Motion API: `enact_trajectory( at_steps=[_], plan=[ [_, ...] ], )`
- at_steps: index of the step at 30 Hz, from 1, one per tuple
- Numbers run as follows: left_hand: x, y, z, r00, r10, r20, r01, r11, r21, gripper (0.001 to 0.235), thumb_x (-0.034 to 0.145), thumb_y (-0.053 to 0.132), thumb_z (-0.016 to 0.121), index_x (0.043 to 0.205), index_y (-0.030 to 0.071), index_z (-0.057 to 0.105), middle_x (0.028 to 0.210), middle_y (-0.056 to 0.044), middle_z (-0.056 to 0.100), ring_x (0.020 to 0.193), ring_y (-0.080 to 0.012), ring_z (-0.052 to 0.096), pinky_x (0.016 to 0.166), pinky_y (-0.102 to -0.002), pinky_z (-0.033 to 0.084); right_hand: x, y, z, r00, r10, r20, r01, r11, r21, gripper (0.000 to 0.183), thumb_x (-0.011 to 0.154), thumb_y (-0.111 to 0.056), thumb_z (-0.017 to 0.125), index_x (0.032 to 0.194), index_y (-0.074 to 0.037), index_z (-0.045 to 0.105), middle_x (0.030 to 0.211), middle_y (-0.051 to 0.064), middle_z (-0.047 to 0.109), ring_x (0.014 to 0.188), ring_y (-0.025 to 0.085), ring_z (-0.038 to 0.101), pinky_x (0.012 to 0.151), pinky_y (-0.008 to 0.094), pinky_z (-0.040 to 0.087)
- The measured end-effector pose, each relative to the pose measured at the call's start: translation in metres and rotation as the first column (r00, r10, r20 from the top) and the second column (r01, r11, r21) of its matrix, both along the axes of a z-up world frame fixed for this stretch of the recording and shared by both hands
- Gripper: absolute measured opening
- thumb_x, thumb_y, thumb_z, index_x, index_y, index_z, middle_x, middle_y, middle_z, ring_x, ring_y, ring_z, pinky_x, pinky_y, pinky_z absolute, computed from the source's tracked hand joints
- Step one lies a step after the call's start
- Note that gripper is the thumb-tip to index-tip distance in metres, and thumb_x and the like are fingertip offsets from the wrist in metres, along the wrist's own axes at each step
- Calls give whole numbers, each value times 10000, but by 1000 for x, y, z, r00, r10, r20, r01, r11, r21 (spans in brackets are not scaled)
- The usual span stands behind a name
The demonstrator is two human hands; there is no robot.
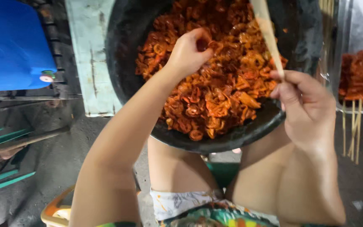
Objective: The person takes pieces of marinated meat from a bowl by hand and threads them onto wooden skewers, placing the finished skewers onto a metal tray.
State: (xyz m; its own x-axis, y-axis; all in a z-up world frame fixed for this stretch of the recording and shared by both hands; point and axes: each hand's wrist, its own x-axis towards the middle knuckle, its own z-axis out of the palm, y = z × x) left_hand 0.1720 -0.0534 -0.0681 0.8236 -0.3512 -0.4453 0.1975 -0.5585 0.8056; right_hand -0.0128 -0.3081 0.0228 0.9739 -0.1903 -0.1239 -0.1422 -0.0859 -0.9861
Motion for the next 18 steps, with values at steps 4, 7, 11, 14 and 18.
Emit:
enact_trajectory(
  at_steps=[4, 7, 11, 14, 18],
  plan=[
    [-20, 24, 24, 978, 202, 44, -148, 835, -530, 243, 959, 38, 712, 1195, 8, 662, 1092, -66, 714, 1000, -152, 687, 859, -325, 556, 8, 7, 11, 999, 44, -24, -48, 970, -239, 272, 1088, -97, 636, 1349, -43, 690, 1015, 25, 710, 883, 56, 635, 751, 192, 473],
    [-35, 38, 33, 950, 283, -133, -294, 665, -686, 226, 1010, 40, 673, 1232, -7, 673, 1145, -79, 728, 1043, -158, 676, 939, -336, 548, 12, 7, 17, 995, 61, -81, -84, 943, -322, 247, 1086, -106, 660, 1319, -60, 727, 955, 30, 723, 833, 69, 624, 713, 211, 467],
    [-51, 45, 42, 888, 257, -381, -458, 433, -776, 241, 1025, 69, 628, 1254, -7, 646, 1133, -116, 715, 1043, -221, 692, 939, -414, 587, 10, 10, 17, 990, 123, -73, -139, 942, -304, 222, 1057, -119, 680, 1264, -59, 734, 943, 34, 729, 839, 58, 633, 734, 209, 489],
    [-57, 45, 50, 859, 253, -444, -510, 364, -780, 250, 1051, 82, 614, 1289, 2, 620, 1158, -135, 702, 1073, -255, 696, 972, -447, 601, 9, 10, 15, 983, 139, -118, -174, 908, -380, 218, 1036, -133, 697, 1238, -74, 752, 914, 48, 747, 796, 69, 644, 701, 226, 485],
    [-57, 44, 60, 848, 232, -477, -529, 307, -791, 301, 1055, 162, 587, 1308, 6, 632, 1203, -159, 716, 1079, -255, 704, 931, -420, 598, 11, 9, 16, 979, 164, -124, -200, 900, -386, 220, 1033, -142, 688, 1238, -91, 749, 907, 50, 753, 793, 65, 655, 706, 224, 493]
  ],
)
